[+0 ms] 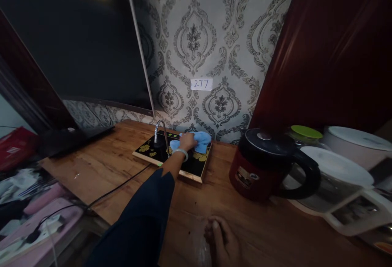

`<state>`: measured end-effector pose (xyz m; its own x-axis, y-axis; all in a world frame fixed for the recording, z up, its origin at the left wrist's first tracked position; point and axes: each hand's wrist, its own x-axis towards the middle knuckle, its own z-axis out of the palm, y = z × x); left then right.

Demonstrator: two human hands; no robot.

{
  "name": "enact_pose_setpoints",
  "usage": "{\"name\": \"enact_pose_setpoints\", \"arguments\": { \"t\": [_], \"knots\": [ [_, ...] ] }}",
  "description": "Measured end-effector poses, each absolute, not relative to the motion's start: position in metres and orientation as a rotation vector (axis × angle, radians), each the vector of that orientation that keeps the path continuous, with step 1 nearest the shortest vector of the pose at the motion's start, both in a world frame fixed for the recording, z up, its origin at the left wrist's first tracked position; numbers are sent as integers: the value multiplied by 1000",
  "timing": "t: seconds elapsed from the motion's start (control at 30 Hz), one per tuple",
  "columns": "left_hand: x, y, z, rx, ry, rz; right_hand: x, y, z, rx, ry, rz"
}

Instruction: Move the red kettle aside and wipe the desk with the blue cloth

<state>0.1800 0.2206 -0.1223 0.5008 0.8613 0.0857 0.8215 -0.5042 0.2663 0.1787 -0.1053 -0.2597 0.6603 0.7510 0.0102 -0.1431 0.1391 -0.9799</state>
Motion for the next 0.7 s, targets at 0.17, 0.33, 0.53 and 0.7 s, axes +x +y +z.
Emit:
{"name": "enact_pose_setpoints", "arguments": {
  "t": [0.17,0.33,0.53,0.7],
  "knots": [
    [204,207,-118,2818,1062,130,187,-102,-265,-1241,-595,727],
    [206,161,-120,2967,804,122,192,-103,-260,-1285,-586,730],
    [175,98,-124,3005,802,128,193,-107,-254,-1315,-519,733],
    [139,72,-120,2899,1060,354,193,-107,-252,-1309,-514,696]
  ]
}}
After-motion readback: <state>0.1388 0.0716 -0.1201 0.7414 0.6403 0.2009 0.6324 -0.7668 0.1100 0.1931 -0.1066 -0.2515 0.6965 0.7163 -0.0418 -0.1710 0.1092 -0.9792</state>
